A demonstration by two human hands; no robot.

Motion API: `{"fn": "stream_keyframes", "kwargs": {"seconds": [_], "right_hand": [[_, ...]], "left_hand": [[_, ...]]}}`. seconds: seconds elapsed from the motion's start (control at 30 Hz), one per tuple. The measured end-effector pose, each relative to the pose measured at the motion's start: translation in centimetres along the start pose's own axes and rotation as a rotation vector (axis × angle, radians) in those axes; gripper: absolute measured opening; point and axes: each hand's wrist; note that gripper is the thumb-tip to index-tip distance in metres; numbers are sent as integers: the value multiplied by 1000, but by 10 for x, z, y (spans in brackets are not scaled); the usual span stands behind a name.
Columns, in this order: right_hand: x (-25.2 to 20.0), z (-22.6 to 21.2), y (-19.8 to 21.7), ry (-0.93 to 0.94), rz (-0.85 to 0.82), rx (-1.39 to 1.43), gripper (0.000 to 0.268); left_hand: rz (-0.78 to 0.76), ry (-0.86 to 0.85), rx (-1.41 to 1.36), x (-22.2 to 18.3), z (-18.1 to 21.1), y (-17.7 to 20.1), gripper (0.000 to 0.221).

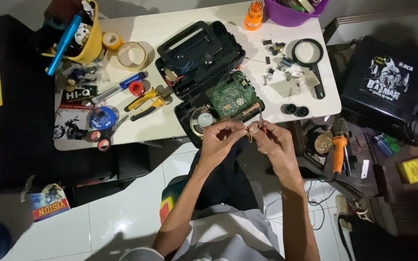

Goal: Fitting a circuit board into a plastic casing and connecting internal wiring

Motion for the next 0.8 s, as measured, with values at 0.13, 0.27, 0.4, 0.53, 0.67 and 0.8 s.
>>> {"fn": "stream_keyframes", "kwargs": {"seconds": [0.13, 0.27, 0.4, 0.53, 0.67, 0.8], "right_hand": [[2, 7, 4, 78, 2, -92, 22], [5, 8, 10, 148, 16, -208, 21], [11, 22, 13, 188, 10, -260, 22], [11, 22, 10, 244, 43, -275, 22], [8, 12, 6, 279, 67, -337, 25], [8, 15, 8, 322, 71, -388, 25]], "left_hand": [[7, 35, 9, 0, 3, 0, 7], [37, 72, 41, 0, 8, -2, 10], [85, 76, -1, 0, 9, -7, 10], [70, -26, 31, -1, 11, -8, 6], [49, -29, 23, -2, 11, -9, 5], [66, -61, -2, -4, 8, -8, 4]]}}
Point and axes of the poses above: each hand's wrist, its own x-axis towards the middle knuckle, its own y-axis out of the back of the hand, z = x × y, and after that the axes turned 10 degrees about -x, right-handed
